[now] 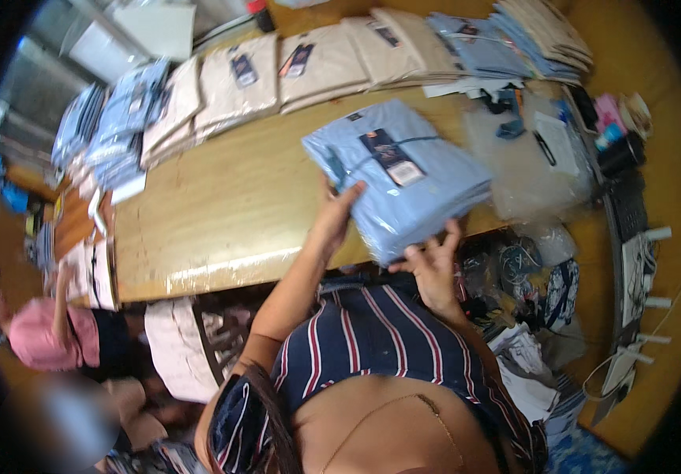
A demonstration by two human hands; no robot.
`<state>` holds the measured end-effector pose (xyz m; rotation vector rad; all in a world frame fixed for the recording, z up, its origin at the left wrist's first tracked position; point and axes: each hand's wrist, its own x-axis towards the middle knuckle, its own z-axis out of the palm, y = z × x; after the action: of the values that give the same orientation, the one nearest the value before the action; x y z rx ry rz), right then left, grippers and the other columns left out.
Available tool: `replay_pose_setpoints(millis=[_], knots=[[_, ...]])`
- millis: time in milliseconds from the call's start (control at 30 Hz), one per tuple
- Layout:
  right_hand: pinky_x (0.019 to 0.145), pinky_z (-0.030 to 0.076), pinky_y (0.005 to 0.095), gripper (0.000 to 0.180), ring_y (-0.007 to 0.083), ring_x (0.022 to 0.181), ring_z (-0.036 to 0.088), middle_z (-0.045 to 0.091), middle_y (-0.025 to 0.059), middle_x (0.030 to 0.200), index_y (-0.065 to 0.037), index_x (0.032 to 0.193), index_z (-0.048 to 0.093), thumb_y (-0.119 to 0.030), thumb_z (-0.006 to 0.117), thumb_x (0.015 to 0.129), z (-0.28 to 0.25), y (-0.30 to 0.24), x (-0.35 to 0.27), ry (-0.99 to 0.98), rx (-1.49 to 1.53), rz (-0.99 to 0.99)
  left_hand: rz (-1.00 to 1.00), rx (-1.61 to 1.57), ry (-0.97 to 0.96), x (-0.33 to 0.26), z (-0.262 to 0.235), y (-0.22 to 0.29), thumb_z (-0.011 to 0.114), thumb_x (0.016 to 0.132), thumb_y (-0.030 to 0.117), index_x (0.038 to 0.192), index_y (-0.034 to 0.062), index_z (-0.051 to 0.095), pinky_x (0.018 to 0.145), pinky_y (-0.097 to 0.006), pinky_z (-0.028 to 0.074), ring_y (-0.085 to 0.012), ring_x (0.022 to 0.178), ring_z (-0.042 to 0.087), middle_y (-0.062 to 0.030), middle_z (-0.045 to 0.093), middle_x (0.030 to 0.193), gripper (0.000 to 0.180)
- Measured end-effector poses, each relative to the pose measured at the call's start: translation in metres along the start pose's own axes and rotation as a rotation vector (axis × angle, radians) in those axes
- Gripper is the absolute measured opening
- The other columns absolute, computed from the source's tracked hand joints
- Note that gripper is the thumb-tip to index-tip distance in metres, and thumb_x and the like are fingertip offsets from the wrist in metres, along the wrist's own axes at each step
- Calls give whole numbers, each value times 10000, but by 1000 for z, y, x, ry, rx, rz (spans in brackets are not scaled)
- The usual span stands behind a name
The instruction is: The person packs blue shirts by hand, organizing them into stacks and tying them with blue and white ribbons.
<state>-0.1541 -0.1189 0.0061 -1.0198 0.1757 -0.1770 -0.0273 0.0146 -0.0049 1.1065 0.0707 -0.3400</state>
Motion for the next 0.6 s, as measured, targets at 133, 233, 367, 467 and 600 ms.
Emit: replay_pose_setpoints(millis=[133, 233, 367, 467, 600], knots=[[523, 448, 207, 173, 113, 595, 549, 559, 73, 675, 6, 961, 498, -19, 442, 799, 2, 6, 6, -306, -584, 217, 17, 275, 76, 0, -123, 26, 579, 715, 56, 1288, 87, 111, 756, -285, 406, -194, 862, 499, -183, 442, 1074, 741], [523, 416, 204, 134, 86, 552, 509, 555, 40, 640, 9, 862, 566, -4, 472, 768, 37, -5, 36, -235, -767, -82, -62, 531, 189, -16, -169, 60, 602, 709, 116, 1256, 71, 253, 706, -254, 413, -170, 842, 505, -183, 496, 1018, 651], [547, 416, 228, 162, 164, 597, 533, 556, 85, 717, -19, 890, 561, -30, 528, 731, 117, 19, 87, -370, -925, -417, 268, 1034, 443, -18, -192, 72, 647, 659, 157, 967, 4, 560, 600, -269, 443, -183, 669, 571, -141, 568, 847, 354], [607, 429, 280, 174, 221, 700, 531, 548, 68, 793, -45, 849, 579, -95, 589, 683, 173, 61, 110, -511, -938, -398, 382, 846, 475, -6, -198, 71, 657, 624, 68, 767, -14, 584, 511, -258, 427, -159, 569, 545, -110, 570, 761, 180], [653, 407, 307, 139, 203, 747, 482, 499, 39, 703, -92, 735, 587, -145, 627, 613, 196, 120, 120, -448, -1401, -720, 431, 729, 398, 7, -225, 74, 604, 676, 63, 719, -5, 551, 543, -240, 403, -114, 578, 503, -58, 547, 657, 97]])
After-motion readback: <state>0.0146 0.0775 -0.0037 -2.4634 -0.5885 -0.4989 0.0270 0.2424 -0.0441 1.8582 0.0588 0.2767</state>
